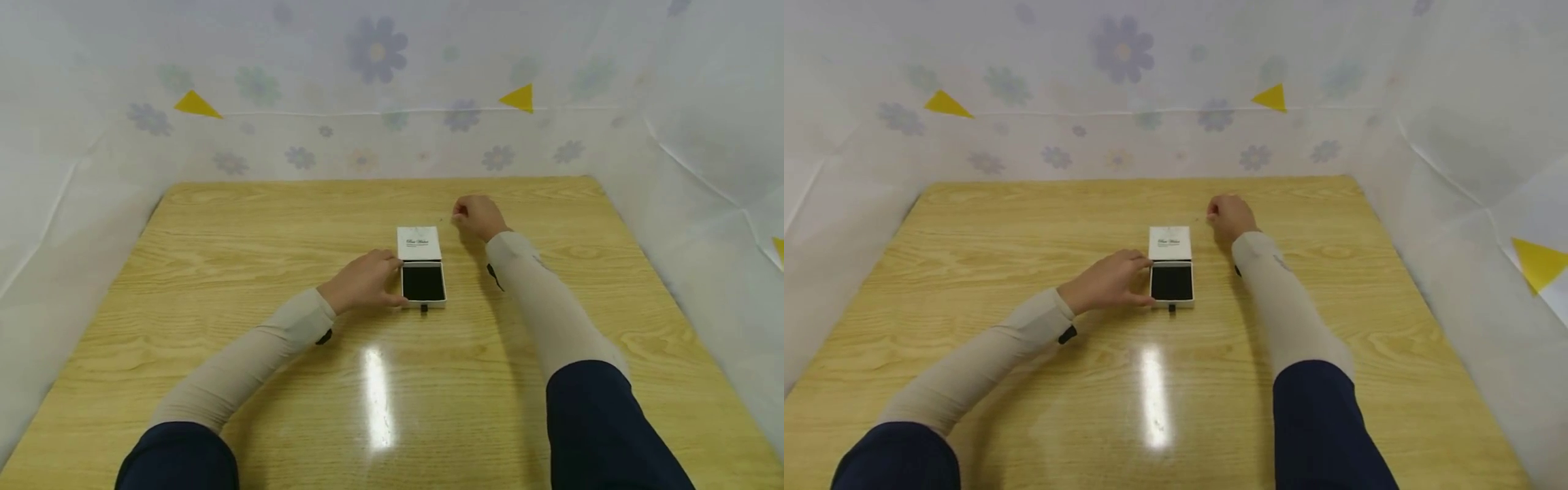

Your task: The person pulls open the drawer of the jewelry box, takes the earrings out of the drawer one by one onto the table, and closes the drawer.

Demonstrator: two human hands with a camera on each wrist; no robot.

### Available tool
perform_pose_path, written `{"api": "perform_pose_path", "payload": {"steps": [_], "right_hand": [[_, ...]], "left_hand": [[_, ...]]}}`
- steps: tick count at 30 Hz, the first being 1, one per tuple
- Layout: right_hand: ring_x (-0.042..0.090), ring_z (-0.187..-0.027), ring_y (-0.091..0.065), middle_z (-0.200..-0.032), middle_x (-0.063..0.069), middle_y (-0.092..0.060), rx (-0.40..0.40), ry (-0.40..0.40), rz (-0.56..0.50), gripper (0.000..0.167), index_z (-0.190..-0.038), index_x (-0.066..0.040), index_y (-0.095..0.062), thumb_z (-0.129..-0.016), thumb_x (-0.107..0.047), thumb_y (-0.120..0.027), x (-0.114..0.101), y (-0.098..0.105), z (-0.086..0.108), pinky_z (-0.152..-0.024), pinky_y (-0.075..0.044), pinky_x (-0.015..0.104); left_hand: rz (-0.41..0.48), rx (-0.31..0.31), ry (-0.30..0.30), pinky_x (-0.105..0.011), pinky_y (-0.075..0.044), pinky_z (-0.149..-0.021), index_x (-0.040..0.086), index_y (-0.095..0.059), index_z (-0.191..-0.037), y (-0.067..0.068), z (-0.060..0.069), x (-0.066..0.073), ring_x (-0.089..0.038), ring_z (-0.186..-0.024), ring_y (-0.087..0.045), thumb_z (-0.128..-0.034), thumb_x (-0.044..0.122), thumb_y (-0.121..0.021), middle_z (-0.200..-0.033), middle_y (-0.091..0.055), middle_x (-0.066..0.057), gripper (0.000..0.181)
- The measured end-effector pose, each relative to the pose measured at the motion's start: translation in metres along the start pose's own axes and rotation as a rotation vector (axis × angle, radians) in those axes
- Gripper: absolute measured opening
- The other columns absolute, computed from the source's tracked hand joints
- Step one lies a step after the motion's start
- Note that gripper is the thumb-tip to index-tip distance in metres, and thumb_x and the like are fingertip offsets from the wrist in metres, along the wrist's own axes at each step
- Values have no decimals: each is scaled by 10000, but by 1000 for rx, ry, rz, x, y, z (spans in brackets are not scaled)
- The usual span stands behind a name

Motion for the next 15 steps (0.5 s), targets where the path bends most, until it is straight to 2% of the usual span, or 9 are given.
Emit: {"api": "perform_pose_path", "payload": {"steps": [15], "right_hand": [[293, -836, -580, -940, 155, -640, -41, -52, -50, 145, -948, -23, -644, -979, -134, -555, 2, -12, 0, -752, -494, 431]], "left_hand": [[21, -2, 10, -387, -410, -1052, 4, -546, -1322, 0, 0, 2, -282, -1218, -504, -777, 506, -753, -1336, -536, -147, 770]]}}
Point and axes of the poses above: each hand's wrist, its own z-axis away from the middle knuckle, its own y-axis out of the back of the hand, x = y × z, the point moved 8 cm from there along -z, towards the middle knuckle
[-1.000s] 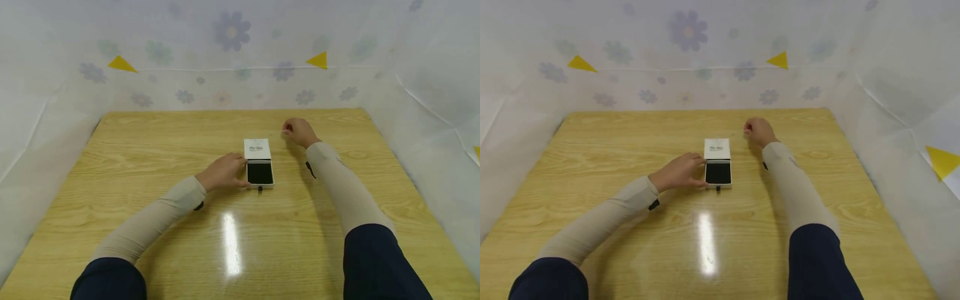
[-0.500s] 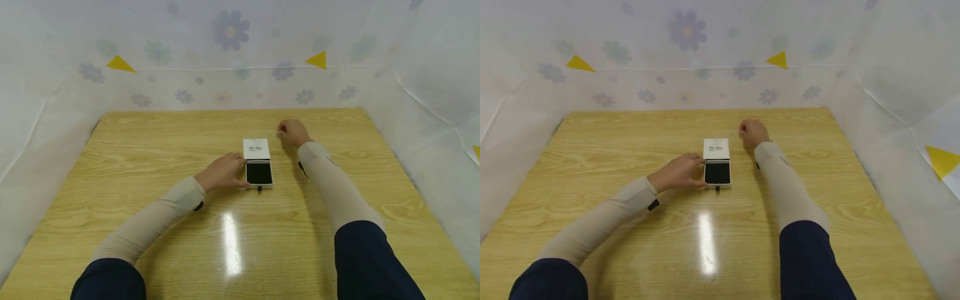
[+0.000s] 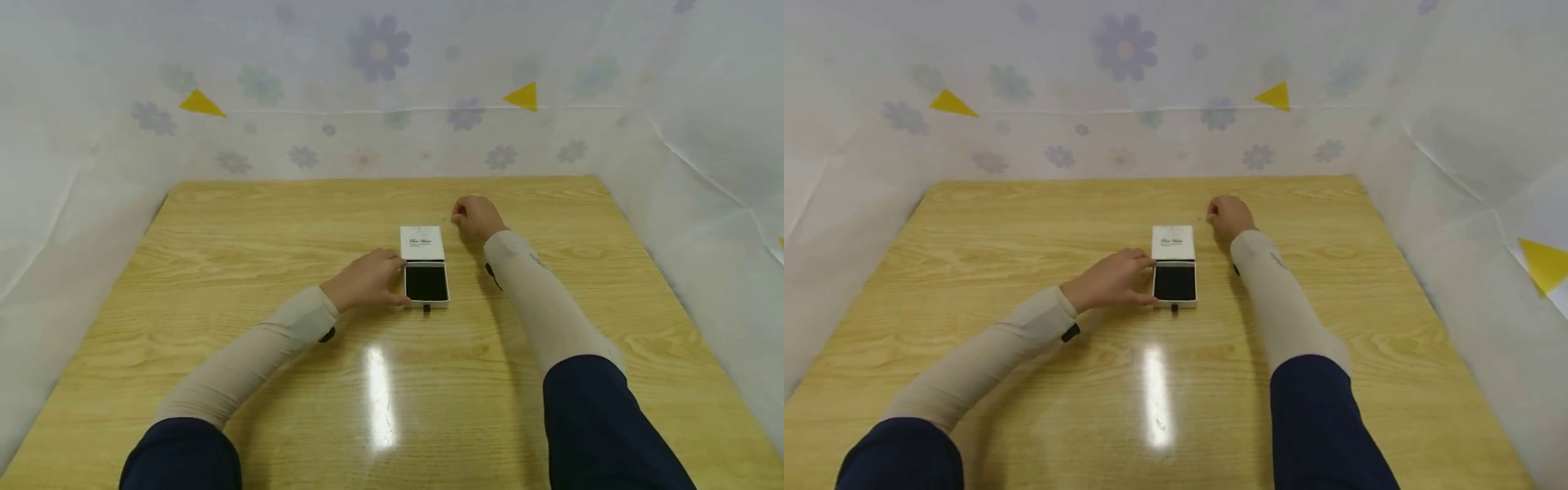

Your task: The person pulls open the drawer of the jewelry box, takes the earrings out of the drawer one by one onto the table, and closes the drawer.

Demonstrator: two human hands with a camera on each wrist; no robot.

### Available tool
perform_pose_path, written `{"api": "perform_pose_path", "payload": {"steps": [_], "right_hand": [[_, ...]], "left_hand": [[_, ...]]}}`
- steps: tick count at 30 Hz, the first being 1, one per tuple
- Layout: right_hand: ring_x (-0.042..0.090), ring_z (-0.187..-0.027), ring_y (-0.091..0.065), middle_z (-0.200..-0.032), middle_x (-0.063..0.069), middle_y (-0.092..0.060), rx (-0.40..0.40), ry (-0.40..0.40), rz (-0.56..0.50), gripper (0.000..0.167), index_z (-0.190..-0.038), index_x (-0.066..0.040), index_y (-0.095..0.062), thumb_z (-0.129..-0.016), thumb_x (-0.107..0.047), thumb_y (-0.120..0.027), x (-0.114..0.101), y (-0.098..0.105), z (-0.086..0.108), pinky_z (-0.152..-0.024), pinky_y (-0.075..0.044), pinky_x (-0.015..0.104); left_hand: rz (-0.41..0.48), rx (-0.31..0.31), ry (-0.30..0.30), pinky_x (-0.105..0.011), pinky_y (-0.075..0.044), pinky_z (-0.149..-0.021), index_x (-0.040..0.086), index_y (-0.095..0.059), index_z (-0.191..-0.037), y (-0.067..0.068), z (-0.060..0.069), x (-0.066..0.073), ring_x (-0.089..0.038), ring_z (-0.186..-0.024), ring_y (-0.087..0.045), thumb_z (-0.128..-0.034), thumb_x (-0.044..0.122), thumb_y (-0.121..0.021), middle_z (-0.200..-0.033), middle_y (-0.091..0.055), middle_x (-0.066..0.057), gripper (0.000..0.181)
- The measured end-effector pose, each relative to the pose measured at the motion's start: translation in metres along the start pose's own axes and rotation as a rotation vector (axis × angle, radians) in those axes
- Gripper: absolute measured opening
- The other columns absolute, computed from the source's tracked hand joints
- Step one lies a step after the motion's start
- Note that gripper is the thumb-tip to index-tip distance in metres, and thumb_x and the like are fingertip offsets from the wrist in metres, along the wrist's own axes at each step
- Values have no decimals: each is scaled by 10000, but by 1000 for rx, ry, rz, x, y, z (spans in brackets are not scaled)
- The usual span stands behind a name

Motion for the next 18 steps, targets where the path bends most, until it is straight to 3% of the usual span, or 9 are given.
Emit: {"api": "perform_pose_path", "payload": {"steps": [8, 18], "right_hand": [[281, -799, -556, -900, 138, -632, 17, 9, 26, 147, -900, -40, -628, -980, -134, -549, 2, -4, -4, -728, -478, 417], [296, -851, -586, -935, 152, -644, 33, 9, 26, 132, -921, -31, -647, -972, -122, -566, 1, 0, -5, -786, -494, 448]], "left_hand": [[0, -9, 11, -391, -409, -1052, 9, -541, -1330, -2, 0, -1, -285, -1219, -506, -779, 515, -748, -1341, -534, -147, 776], [-17, 2, 10, -393, -430, -1031, 12, -542, -1331, -1, -1, -1, -285, -1214, -511, -789, 515, -738, -1348, -529, -142, 765]]}}
Point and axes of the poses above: each hand's wrist, its own z-axis away from the middle knuckle, its own y-axis out of the back of the hand, x = y × z, the point moved 8 cm from there along -z, towards the middle knuckle
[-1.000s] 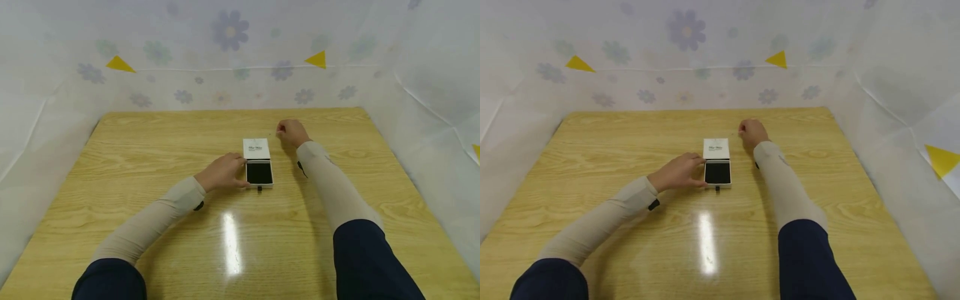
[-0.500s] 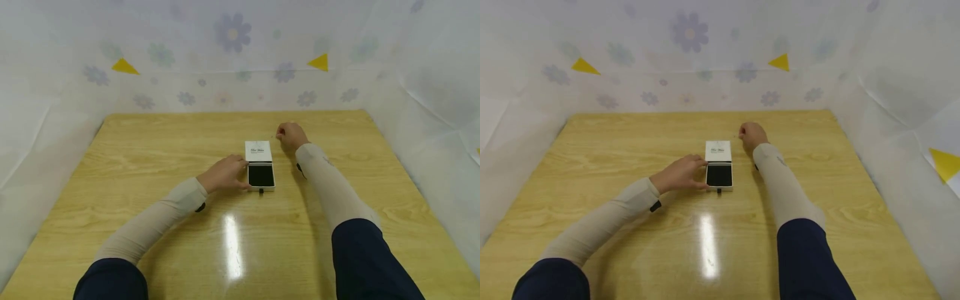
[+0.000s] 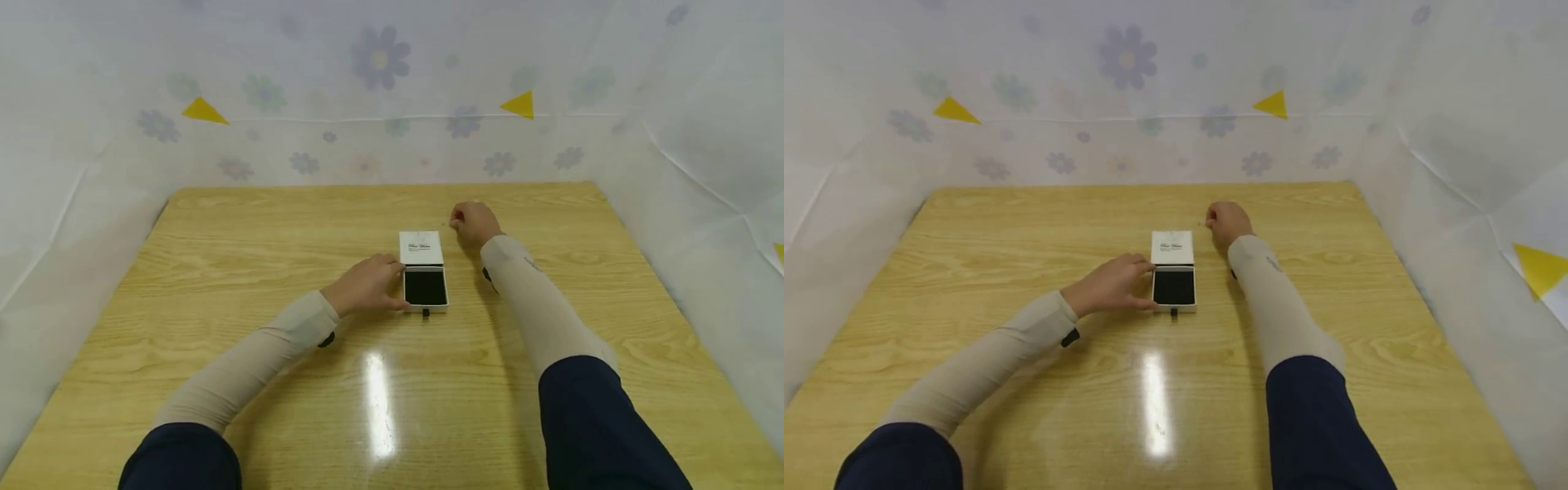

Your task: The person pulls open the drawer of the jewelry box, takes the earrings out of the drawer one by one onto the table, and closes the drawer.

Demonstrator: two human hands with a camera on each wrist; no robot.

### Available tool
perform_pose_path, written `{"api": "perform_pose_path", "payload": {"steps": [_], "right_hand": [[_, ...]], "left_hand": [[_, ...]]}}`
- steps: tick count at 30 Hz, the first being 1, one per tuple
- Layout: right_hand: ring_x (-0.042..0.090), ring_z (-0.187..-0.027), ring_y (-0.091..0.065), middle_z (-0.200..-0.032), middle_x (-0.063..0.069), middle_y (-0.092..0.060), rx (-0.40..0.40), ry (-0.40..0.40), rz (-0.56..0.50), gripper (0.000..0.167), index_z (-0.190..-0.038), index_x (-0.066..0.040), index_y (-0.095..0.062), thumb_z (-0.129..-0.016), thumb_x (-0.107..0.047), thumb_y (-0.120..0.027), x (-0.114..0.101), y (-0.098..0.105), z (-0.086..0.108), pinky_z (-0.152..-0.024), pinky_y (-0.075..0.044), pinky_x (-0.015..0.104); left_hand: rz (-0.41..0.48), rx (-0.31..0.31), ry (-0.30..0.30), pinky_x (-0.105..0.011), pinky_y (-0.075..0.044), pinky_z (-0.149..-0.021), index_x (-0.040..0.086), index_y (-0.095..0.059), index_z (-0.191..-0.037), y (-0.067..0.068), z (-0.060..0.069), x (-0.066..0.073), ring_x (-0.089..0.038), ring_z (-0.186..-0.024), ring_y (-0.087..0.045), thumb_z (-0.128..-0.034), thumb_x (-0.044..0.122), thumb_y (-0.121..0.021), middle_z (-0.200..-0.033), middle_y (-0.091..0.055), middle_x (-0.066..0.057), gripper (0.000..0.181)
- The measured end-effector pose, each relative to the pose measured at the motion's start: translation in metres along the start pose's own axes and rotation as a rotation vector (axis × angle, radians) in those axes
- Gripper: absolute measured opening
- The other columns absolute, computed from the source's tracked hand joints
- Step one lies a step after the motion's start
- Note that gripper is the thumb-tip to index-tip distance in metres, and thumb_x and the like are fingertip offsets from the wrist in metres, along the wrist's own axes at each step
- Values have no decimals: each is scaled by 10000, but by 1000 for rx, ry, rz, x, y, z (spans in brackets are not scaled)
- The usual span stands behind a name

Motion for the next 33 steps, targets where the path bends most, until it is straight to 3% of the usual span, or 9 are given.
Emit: {"api": "perform_pose_path", "payload": {"steps": [19, 33], "right_hand": [[302, -891, -600, -972, 154, -653, -10, -8, 5, 139, -955, -28, -666, -970, -131, -574, 3, -2, -2, -815, -503, 447], [300, -860, -599, -956, 165, -656, 21, 46, -20, 156, -991, -4, -663, -963, -139, -589, 3, -1, 1, -770, -501, 436]], "left_hand": [[-3, 3, -17, -389, -441, -1020, 7, -554, -1319, 0, 0, 1, -286, -1198, -523, -796, 521, -729, -1334, -538, -145, 754], [5, 8, -17, -397, -442, -1017, 3, -550, -1320, 0, 2, 1, -288, -1200, -521, -801, 508, -731, -1337, -536, -151, 747]]}}
Point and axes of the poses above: each hand's wrist, its own z-axis away from the middle knuckle, its own y-axis out of the back of the hand, x = y × z, the point moved 8 cm from there along -z, towards the middle knuckle
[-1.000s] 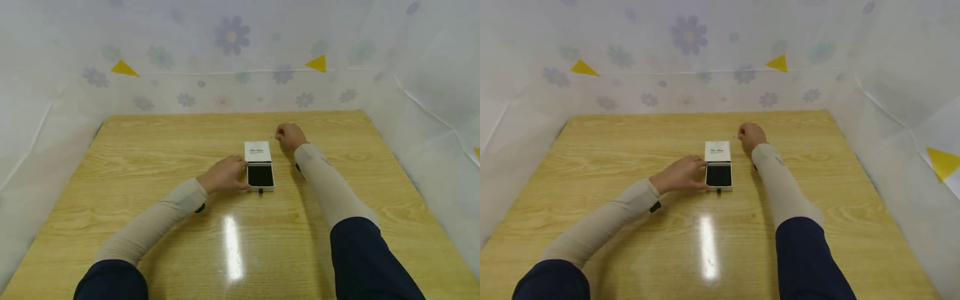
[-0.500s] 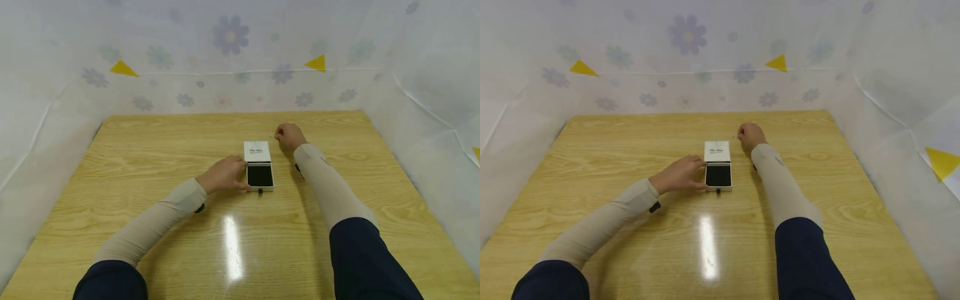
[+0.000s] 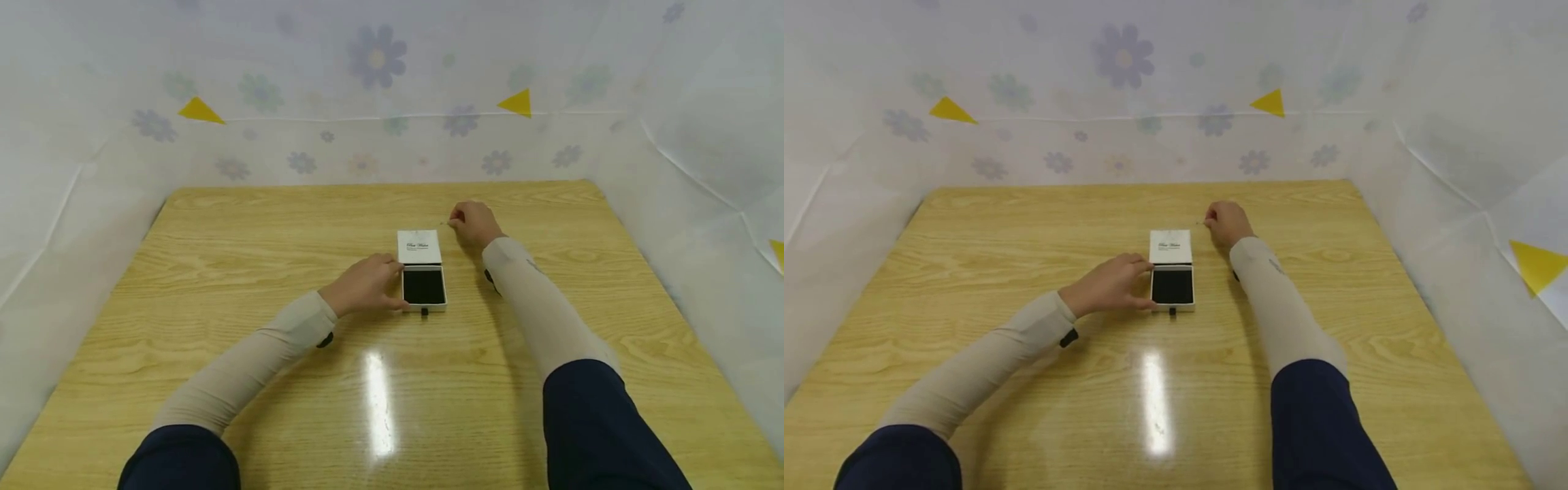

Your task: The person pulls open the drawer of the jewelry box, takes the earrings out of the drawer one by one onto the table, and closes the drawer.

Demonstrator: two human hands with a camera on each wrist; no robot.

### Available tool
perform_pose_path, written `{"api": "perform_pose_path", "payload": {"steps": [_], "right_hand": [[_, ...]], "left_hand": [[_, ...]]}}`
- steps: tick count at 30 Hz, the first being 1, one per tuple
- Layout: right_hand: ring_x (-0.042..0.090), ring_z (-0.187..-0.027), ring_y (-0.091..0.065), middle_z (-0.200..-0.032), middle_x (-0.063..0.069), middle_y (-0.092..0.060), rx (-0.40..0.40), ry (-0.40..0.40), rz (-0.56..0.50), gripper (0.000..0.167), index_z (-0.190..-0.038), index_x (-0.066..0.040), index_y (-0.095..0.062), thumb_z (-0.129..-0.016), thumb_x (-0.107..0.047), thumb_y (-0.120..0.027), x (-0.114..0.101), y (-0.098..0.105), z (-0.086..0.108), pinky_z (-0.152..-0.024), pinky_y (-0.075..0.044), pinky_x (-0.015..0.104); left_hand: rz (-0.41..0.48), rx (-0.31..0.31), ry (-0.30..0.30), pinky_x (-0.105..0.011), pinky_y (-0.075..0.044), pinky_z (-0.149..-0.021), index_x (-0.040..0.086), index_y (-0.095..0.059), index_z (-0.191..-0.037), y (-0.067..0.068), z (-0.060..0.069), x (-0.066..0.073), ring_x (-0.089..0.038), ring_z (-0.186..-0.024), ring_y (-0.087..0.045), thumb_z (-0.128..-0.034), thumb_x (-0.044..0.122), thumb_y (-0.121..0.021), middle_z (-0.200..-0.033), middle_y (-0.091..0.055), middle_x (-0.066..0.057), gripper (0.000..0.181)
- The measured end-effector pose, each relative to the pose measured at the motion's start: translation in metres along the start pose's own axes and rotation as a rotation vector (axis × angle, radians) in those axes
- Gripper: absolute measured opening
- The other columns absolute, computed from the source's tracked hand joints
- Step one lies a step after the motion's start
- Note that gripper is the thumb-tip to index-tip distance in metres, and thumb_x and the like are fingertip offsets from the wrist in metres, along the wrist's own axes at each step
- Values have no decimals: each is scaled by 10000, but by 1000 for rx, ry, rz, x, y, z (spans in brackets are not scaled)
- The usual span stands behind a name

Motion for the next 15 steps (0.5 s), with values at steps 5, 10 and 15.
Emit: {"api": "perform_pose_path", "payload": {"steps": [5, 10, 15], "right_hand": [[321, -892, -594, -1006, 191, -646, -8, 3, 7, 189, -1040, 21, -643, -984, -128, -542, 0, 5, 11, -801, -494, 458], [338, -965, -583, -1068, 204, -624, -101, -23, 39, 224, -1088, 18, -620, -988, -153, -516, -2, 12, 21, -847, -479, 483], [322, -948, -596, -1051, 185, -635, -210, 18, 92, 209, -1078, -2, -635, -975, -166, -556, -15, 21, 35, -840, -487, 482]], "left_hand": [[-29, 4, -16, -405, -478, -968, 1, -552, -1317, 0, -1, 1, -288, -1161, -546, -812, 546, -700, -1307, -554, -156, 758], [-65, 58, -51, -386, -527, -866, 22, -613, -1251, 10, -2, 2, -250, -1026, -611, -924, 549, -541, -1190, -621, -129, 625], [-16, 206, -99, -337, -540, -760, 51, -697, -1100, 34, -4, 3, -195, -868, -622, -976, 319, -565, -1033, -656, -83, 323]]}}
Point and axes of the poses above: each hand's wrist, its own z-axis away from the middle knuckle, its own y-axis out of the back of the hand, x = y × z, the point moved 8 cm from there along -z, towards the middle knuckle
